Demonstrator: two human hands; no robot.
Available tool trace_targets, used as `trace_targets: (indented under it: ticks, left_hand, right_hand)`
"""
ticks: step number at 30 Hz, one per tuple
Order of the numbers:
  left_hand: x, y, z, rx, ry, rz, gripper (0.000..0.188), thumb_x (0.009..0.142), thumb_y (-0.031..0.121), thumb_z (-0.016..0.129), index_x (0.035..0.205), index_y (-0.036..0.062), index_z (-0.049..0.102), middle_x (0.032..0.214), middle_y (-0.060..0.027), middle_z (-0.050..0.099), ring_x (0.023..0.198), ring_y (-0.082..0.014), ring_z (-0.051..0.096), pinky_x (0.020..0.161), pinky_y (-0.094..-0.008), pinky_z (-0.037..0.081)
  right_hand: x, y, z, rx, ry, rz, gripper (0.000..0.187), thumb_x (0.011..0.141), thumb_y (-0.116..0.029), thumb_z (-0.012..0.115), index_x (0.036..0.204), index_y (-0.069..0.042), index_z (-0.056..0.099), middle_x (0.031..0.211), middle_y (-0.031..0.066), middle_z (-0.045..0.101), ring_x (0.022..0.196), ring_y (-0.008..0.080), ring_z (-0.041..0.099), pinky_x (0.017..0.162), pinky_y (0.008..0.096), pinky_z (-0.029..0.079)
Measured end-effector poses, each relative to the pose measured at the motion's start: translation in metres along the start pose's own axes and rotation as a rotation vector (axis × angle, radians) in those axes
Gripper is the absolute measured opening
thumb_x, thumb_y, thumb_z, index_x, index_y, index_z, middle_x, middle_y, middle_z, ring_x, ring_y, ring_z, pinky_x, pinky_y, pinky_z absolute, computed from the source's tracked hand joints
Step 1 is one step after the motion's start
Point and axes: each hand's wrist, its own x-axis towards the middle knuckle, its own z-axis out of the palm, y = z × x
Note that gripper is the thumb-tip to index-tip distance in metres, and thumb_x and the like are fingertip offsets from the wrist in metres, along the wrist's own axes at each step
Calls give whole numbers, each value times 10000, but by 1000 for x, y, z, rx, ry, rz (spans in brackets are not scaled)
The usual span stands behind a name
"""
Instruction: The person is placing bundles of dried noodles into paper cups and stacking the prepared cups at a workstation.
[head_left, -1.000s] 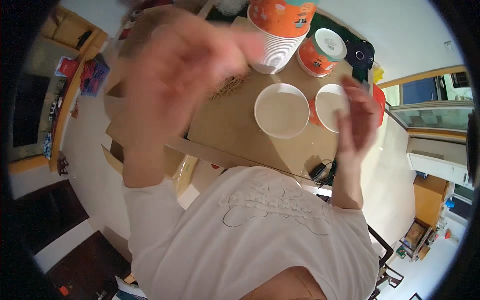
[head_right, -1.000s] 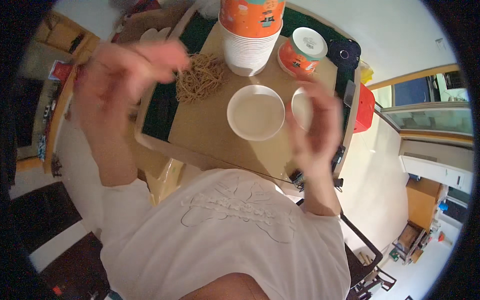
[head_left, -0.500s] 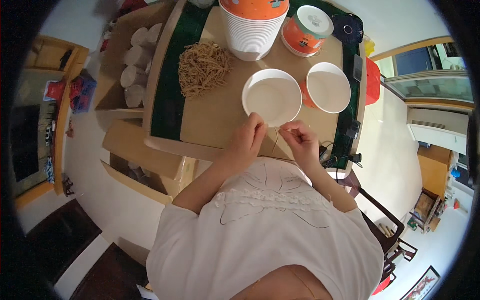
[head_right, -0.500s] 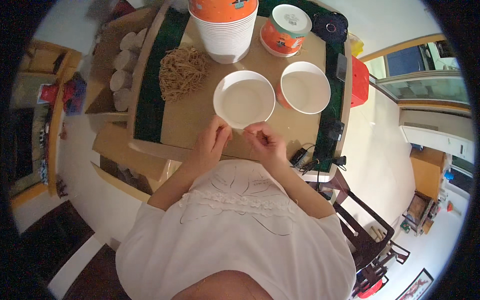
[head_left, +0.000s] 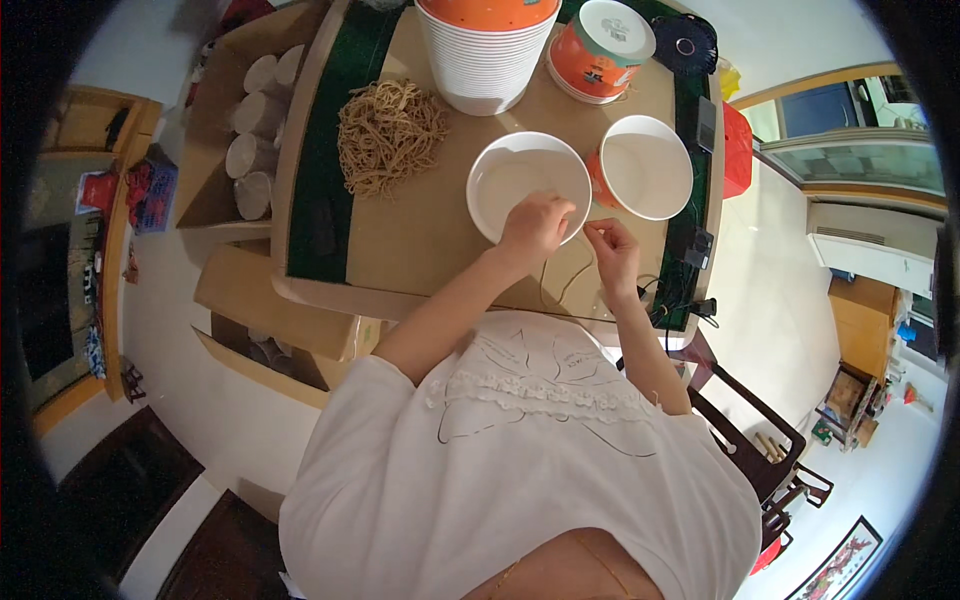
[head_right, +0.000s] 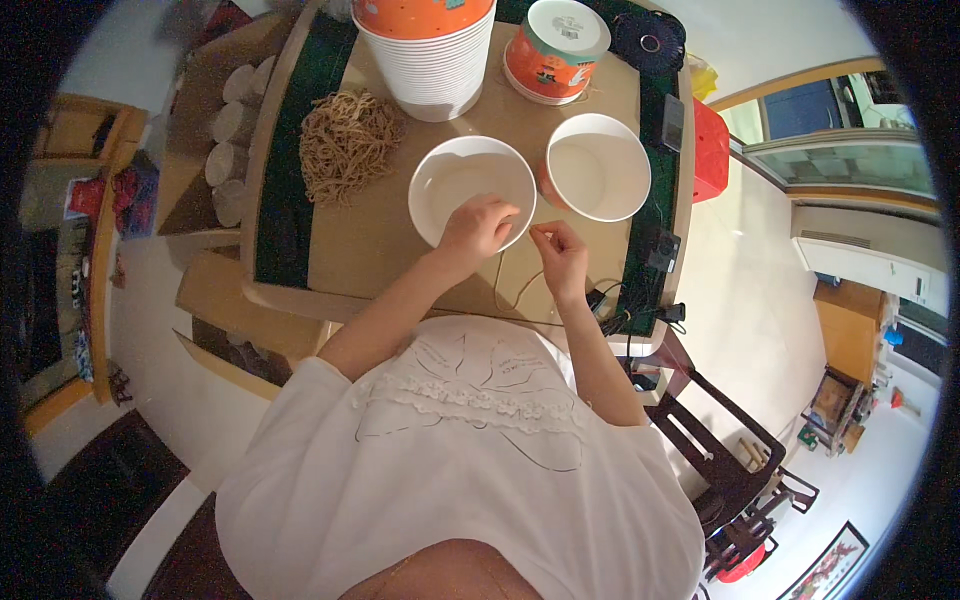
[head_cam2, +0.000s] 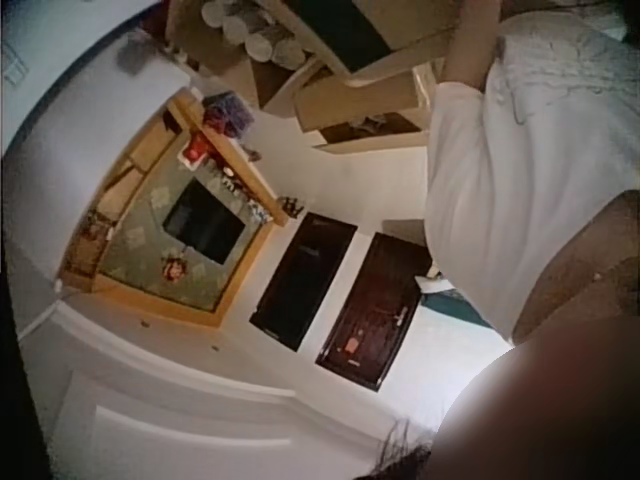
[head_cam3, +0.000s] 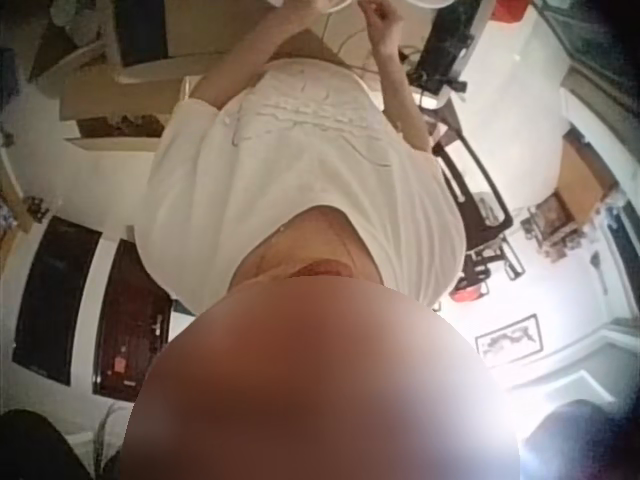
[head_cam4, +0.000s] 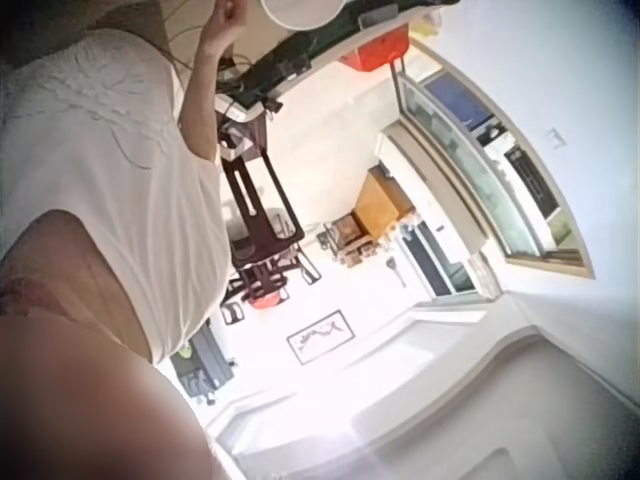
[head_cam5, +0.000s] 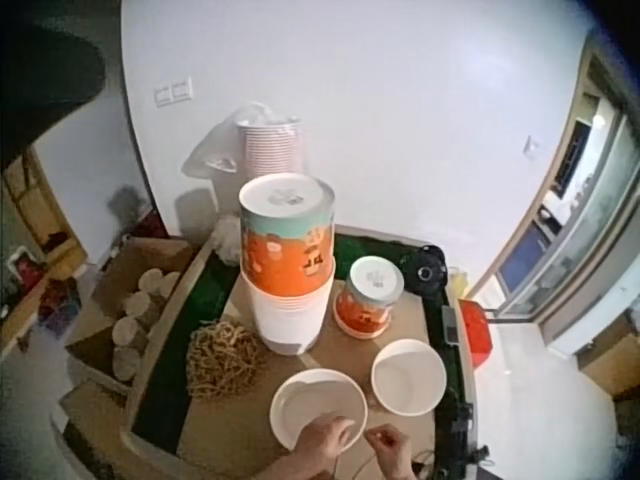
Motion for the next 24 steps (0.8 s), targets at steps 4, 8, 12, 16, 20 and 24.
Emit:
trace_targets:
  ticks: [4, 8, 12, 16, 20, 24]
  left_hand:
    - [4, 4, -1, 68, 13, 13, 91, 729, 98, 576, 804, 65, 617, 831, -103, 584, 816, -307, 561, 693, -412, 468]
    - [6, 5, 0, 139, 15, 94, 66, 738, 133, 572, 723, 71, 588, 772, -98, 560, 786, -293, 559, 662, -406, 472]
    - [7, 10, 0, 176, 7, 113, 72, 743, 141, 576, 709, 77, 578, 747, -100, 550, 774, -287, 560, 648, -400, 474]
    - [4, 8, 4, 110, 21, 68, 106, 770, 161, 572, 719, 69, 582, 743, -112, 551, 755, -297, 561, 643, -396, 469]
    - [-9, 16, -7, -152, 210, 60, 132, 819, 184, 570, 791, 60, 606, 744, -138, 575, 697, -299, 573, 632, -391, 453]
    - [-18, 40, -27, -362, -31, -282, 222, 879, 230, 520, 796, 32, 575, 655, -125, 536, 617, -247, 556, 579, -351, 439]
  right_hand:
    - [7, 4, -1, -37, -46, -5, 44, 801, -66, 654, 803, -27, 633, 556, -86, 387, 513, 8, 307, 459, 191, 231]
    - [8, -4, 0, -71, -70, -39, 47, 803, -68, 651, 810, -25, 631, 548, -86, 369, 514, 10, 307, 458, 196, 234]
    - [8, -5, 2, -53, -81, -33, 53, 809, -76, 644, 819, -26, 629, 543, -78, 362, 513, 15, 305, 458, 204, 243]
    - [8, -10, -2, -162, -102, -31, 49, 814, -74, 636, 823, -27, 627, 541, -69, 372, 508, 18, 307, 454, 203, 247]
    - [-9, -40, -10, -196, -59, -85, 44, 815, -69, 632, 827, -27, 628, 538, -63, 370, 505, 23, 302, 445, 212, 239]
    - [-33, -73, -9, -183, -48, -174, 32, 814, -34, 627, 841, -19, 634, 589, -17, 481, 523, 34, 390, 459, 205, 317]
